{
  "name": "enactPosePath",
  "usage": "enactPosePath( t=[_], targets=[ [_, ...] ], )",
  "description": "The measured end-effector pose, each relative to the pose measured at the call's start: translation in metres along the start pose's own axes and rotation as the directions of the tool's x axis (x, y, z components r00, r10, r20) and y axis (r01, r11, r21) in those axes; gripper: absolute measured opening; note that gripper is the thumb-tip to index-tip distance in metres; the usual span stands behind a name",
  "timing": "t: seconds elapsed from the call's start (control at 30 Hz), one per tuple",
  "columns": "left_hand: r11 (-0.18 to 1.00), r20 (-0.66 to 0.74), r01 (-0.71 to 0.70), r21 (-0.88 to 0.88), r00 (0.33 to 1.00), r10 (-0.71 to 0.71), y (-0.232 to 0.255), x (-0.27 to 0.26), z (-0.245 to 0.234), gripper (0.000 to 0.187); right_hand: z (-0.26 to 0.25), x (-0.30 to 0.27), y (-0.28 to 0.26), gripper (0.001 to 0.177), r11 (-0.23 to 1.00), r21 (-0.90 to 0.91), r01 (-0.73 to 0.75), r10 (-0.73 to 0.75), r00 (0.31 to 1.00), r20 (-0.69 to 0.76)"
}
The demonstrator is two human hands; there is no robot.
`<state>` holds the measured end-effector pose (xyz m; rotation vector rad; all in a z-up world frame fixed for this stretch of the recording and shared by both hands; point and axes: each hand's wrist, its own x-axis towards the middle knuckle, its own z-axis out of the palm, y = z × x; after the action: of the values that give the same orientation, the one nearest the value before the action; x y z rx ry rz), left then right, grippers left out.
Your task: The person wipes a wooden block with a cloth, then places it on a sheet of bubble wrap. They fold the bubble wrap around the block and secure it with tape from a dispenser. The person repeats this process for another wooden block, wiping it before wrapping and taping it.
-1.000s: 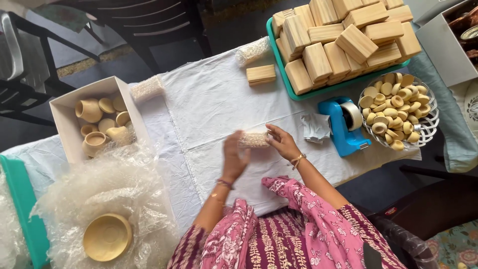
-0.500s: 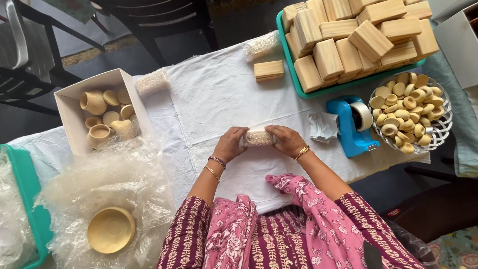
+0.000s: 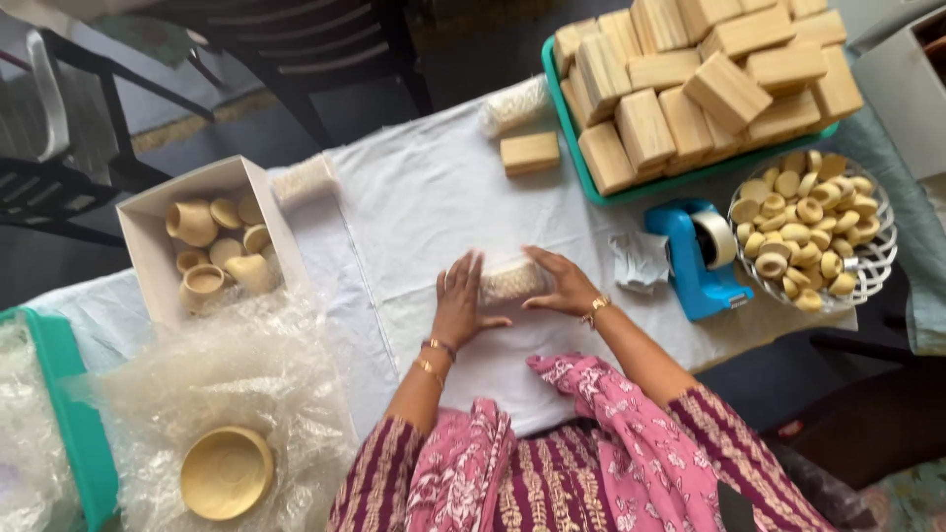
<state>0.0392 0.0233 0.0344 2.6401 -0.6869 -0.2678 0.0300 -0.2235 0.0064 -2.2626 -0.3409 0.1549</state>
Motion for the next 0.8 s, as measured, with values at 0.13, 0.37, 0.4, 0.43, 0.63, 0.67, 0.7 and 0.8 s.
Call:
enactPosePath(
  t=[0.13,0.37,0.4,0.43,0.63,0.67,0.7,0.8],
  targets=[
    [0.969,-0.262,-0.027,-0.247,0.964,-0.04,-0.002,-0.001,0.06,0.142,0.039,0.008,-0.011,0.085,0.905,0.425,-0.031,0.118,0.976,-0.181],
    [0.041,-0.019,-0.001,-0.999,0.901,-0.433,-0.007,0.011,0.082,0.095,0.061,0.019,0.014,0.065,0.213,0.973,0.089,0.486,0.854,-0.184],
    [-0.146,-0.002,-0.064,-0.987,0.919,-0.394,-0.008,0.009,0.08,0.088,0.059,0.018,0.017,0.066,0.085,0.991,0.1,0.503,0.854,-0.13],
    [-0.146,-0.001,-0.065,-0.987,0.917,-0.399,-0.009,0.011,0.078,0.088,0.061,0.019,0.019,0.066,0.084,0.992,0.096,0.502,0.856,-0.125],
    [-0.002,0.14,0.151,-0.988,0.906,-0.399,-0.002,0.011,0.062,0.084,0.064,0.014,0.024,0.057,0.187,0.981,0.051,0.487,0.863,-0.138],
    [0.393,-0.101,0.051,-0.918,0.929,-0.355,-0.005,0.012,0.061,0.099,0.064,0.017,0.026,0.056,0.159,0.983,0.087,0.477,0.866,-0.154],
    [0.72,-0.297,-0.045,-0.692,0.928,-0.227,-0.006,0.008,0.063,0.116,0.067,0.014,0.027,0.056,0.124,0.985,0.116,0.474,0.865,-0.162],
    [0.871,-0.229,0.019,-0.492,0.962,-0.15,-0.02,0.005,0.097,0.122,0.069,0.01,0.019,0.056,0.036,0.989,0.145,0.474,0.869,-0.145]
  ],
)
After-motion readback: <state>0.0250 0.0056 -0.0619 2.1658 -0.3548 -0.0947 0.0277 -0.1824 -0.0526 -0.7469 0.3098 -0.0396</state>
